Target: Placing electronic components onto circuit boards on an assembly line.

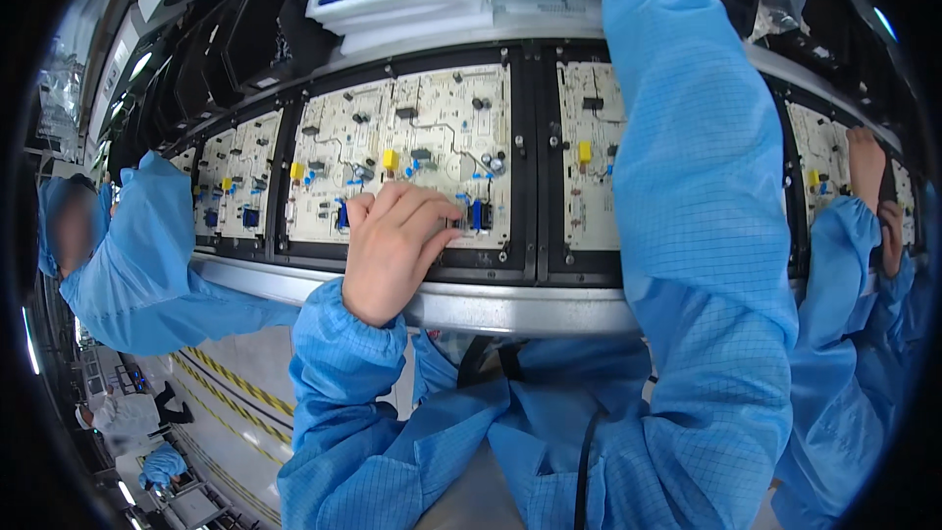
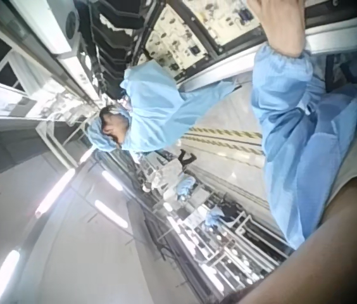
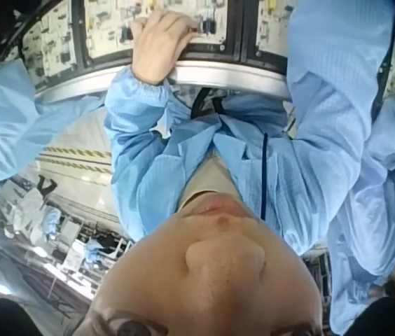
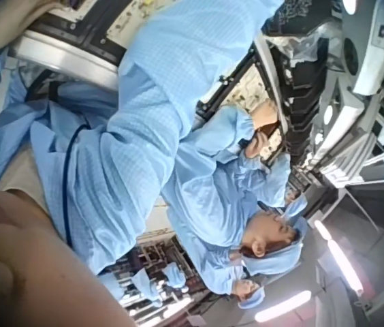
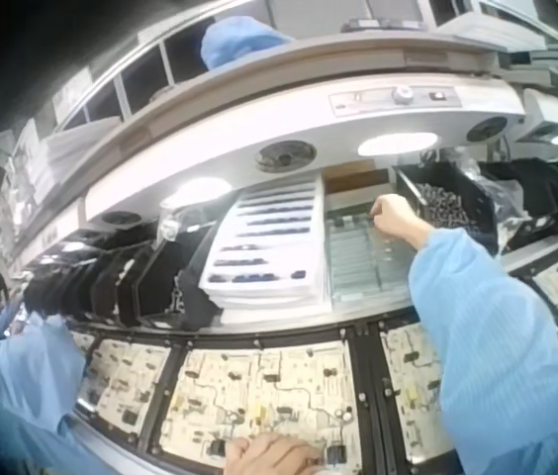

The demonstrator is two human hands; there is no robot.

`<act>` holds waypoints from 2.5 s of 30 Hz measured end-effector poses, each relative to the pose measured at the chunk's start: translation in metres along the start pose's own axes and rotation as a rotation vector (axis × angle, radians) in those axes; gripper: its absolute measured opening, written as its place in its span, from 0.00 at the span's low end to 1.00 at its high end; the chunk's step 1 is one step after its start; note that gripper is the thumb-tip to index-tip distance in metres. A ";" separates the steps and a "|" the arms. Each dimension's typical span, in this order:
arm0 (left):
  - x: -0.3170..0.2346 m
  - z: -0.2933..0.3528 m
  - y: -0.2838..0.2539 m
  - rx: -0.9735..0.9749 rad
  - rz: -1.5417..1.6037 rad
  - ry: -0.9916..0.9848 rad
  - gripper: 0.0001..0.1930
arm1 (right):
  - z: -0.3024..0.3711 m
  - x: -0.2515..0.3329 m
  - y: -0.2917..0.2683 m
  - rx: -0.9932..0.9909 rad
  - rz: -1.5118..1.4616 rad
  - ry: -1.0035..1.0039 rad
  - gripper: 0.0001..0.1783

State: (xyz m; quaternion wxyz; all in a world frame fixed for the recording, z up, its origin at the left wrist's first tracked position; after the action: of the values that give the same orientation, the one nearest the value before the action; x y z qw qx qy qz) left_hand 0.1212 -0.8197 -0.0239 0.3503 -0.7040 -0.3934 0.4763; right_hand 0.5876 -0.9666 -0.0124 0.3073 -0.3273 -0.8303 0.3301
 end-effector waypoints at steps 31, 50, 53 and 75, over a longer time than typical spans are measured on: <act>0.000 -0.004 0.003 -0.008 -0.076 0.080 0.10 | 0.049 0.065 -0.155 0.130 -0.101 -0.239 0.10; 0.117 -0.093 -0.072 -0.293 0.297 -0.043 0.07 | 0.202 -0.035 -0.197 0.636 -0.345 0.018 0.06; 0.223 -0.143 -0.105 -0.569 -0.156 -0.202 0.12 | 0.205 -0.044 -0.192 0.625 -0.333 -0.032 0.06; 0.380 -0.189 -0.053 -0.011 0.393 -0.658 0.39 | 0.218 -0.038 -0.176 0.672 -0.191 -0.041 0.10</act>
State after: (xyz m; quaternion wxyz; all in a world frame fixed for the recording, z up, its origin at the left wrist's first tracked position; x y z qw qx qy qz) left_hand 0.3780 -0.4810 -0.0708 0.1035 -0.5772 -0.3451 0.7329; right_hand 0.3923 -1.1702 -0.0210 0.4106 -0.1221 -0.7080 0.5614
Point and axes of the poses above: each hand's wrist, its own z-axis away from the middle knuckle, its own y-axis out of the palm, x = y × z, the point moved 1 cm from there along -z, towards the middle knuckle, and after that the axes turned 7 degrees about z, right-handed, at the moved point
